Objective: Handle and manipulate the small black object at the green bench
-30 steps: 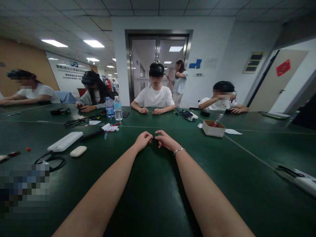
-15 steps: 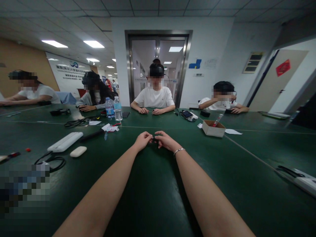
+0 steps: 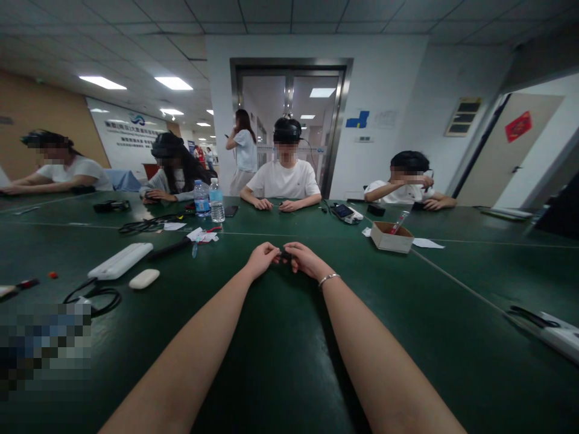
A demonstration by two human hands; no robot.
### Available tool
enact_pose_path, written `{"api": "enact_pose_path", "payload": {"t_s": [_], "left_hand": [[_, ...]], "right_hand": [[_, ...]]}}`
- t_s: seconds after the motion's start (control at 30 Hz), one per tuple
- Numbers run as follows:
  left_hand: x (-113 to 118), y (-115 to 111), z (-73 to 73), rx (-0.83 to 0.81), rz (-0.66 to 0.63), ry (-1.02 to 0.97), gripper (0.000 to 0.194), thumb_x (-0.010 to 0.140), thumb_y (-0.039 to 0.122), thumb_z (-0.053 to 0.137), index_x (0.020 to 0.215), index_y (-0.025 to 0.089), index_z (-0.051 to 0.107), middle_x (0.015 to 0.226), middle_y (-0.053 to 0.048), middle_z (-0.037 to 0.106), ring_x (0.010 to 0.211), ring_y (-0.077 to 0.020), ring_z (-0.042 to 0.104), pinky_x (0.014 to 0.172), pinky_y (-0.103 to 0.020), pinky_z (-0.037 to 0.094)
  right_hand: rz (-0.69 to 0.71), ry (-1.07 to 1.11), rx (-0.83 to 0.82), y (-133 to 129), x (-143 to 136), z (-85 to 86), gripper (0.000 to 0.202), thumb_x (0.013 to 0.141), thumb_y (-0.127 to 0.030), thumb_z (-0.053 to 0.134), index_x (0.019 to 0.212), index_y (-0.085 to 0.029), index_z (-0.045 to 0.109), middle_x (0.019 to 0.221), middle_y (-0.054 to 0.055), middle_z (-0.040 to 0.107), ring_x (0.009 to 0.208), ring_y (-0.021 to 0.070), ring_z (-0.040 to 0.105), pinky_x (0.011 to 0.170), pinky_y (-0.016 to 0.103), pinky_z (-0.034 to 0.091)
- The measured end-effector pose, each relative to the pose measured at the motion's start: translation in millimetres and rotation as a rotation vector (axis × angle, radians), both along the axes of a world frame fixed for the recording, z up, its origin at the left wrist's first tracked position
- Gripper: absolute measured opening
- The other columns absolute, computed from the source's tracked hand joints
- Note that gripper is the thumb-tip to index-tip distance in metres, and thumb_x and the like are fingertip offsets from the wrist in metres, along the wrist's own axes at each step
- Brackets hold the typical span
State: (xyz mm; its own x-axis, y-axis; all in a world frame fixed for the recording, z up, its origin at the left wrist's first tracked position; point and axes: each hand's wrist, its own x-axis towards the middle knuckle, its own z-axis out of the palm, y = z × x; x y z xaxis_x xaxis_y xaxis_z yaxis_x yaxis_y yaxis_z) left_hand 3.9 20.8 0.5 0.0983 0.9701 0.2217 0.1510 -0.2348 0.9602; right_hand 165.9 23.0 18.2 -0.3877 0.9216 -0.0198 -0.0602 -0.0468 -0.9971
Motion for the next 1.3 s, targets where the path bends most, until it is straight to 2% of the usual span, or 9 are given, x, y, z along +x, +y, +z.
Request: {"api": "enact_pose_path", "payload": {"t_s": [0.1,0.27,0.37,0.5,0.6,0.73,0.87,1.0,1.3], "left_hand": [[-0.3,0.0,0.0,0.005,-0.007,-0.002,0.012,0.077,0.025,0.058,0.074,0.014,0.053,0.069,-0.002,0.064,0.057,-0.0109,0.059,0.056,-0.023,0.044],[-1.1,-0.7,0.9,0.001,-0.006,-0.012,0.012,0.077,0.024,0.058,0.074,0.014,0.052,0.067,-0.002,0.064,0.058,-0.0116,0.060,0.060,-0.024,0.046],[-1.3,-1.2,1.4,0.006,-0.019,-0.007,0.012,0.077,0.024,0.058,0.074,0.014,0.052,0.067,-0.003,0.064,0.059,-0.0122,0.060,0.060,-0.025,0.047],[-1.6,-0.8,0.9,0.007,-0.018,-0.010,0.016,0.077,0.027,0.060,0.075,0.014,0.052,0.068,-0.003,0.064,0.059,-0.0119,0.060,0.059,-0.025,0.047],[-2.0,0.1,0.0,0.013,-0.020,-0.003,0.018,0.076,0.029,0.061,0.075,0.014,0.052,0.069,-0.004,0.064,0.059,-0.0118,0.060,0.057,-0.024,0.046],[-2.1,1.7,-1.5,-0.007,-0.012,-0.012,0.016,0.077,0.029,0.059,0.076,0.014,0.053,0.070,-0.004,0.065,0.058,-0.0115,0.059,0.053,-0.022,0.043],[-1.4,2.7,-1.7,-0.016,0.006,-0.028,0.018,0.076,0.029,0.061,0.073,0.014,0.052,0.066,-0.003,0.063,0.053,-0.0108,0.058,0.050,-0.021,0.040],[-1.2,2.2,-0.5,-0.017,0.018,-0.037,0.022,0.075,0.033,0.061,0.071,0.014,0.051,0.061,-0.001,0.061,0.051,-0.0104,0.057,0.049,-0.020,0.040],[-2.9,4.7,-2.7,-0.002,0.033,-0.018,0.027,0.075,0.039,0.060,0.070,0.015,0.049,0.062,-0.001,0.061,0.052,-0.0108,0.058,0.047,-0.020,0.040]], "right_hand": [[-0.004,0.024,0.013,0.3,0.4,0.0,0.029,0.076,-0.006,0.056,0.100,-0.018,0.047,0.059,-0.006,0.054,0.035,0.0062,0.043,0.033,0.018,0.044],[-0.007,-0.015,0.006,1.7,0.0,-0.4,0.019,0.080,-0.013,0.054,0.098,-0.018,0.047,0.057,-0.005,0.053,0.033,0.0064,0.042,0.029,0.016,0.039],[-0.012,-0.024,0.031,2.0,-0.2,-0.6,0.028,0.076,-0.009,0.058,0.099,-0.019,0.047,0.055,-0.007,0.051,0.033,0.0066,0.044,0.029,0.015,0.039],[-0.010,-0.019,0.006,1.9,-0.3,-0.9,0.023,0.078,-0.015,0.058,0.098,-0.018,0.046,0.056,-0.006,0.053,0.031,0.0063,0.042,0.029,0.017,0.041],[-0.006,-0.016,0.023,2.2,-0.5,-1.2,0.032,0.073,-0.008,0.061,0.098,-0.019,0.046,0.052,-0.008,0.050,0.031,0.0064,0.042,0.030,0.016,0.041],[-0.008,0.010,-0.012,3.2,-0.4,-1.6,0.020,0.079,-0.012,0.057,0.096,-0.018,0.047,0.053,-0.006,0.052,0.032,0.0066,0.042,0.030,0.017,0.043],[-0.008,0.034,-0.034,2.3,0.3,-0.8,0.022,0.080,-0.009,0.056,0.097,-0.019,0.046,0.051,-0.008,0.049,0.034,0.0080,0.046,0.036,0.021,0.049],[-0.002,0.069,-0.063,0.7,0.4,0.7,0.006,0.087,-0.016,0.051,0.092,-0.017,0.048,0.056,-0.005,0.051,0.036,0.0074,0.047,0.037,0.022,0.050],[0.001,0.066,-0.087,1.7,0.8,-0.2,0.008,0.086,-0.010,0.051,0.093,-0.015,0.052,0.064,0.000,0.057,0.042,0.0067,0.052,0.048,0.024,0.056]]}}
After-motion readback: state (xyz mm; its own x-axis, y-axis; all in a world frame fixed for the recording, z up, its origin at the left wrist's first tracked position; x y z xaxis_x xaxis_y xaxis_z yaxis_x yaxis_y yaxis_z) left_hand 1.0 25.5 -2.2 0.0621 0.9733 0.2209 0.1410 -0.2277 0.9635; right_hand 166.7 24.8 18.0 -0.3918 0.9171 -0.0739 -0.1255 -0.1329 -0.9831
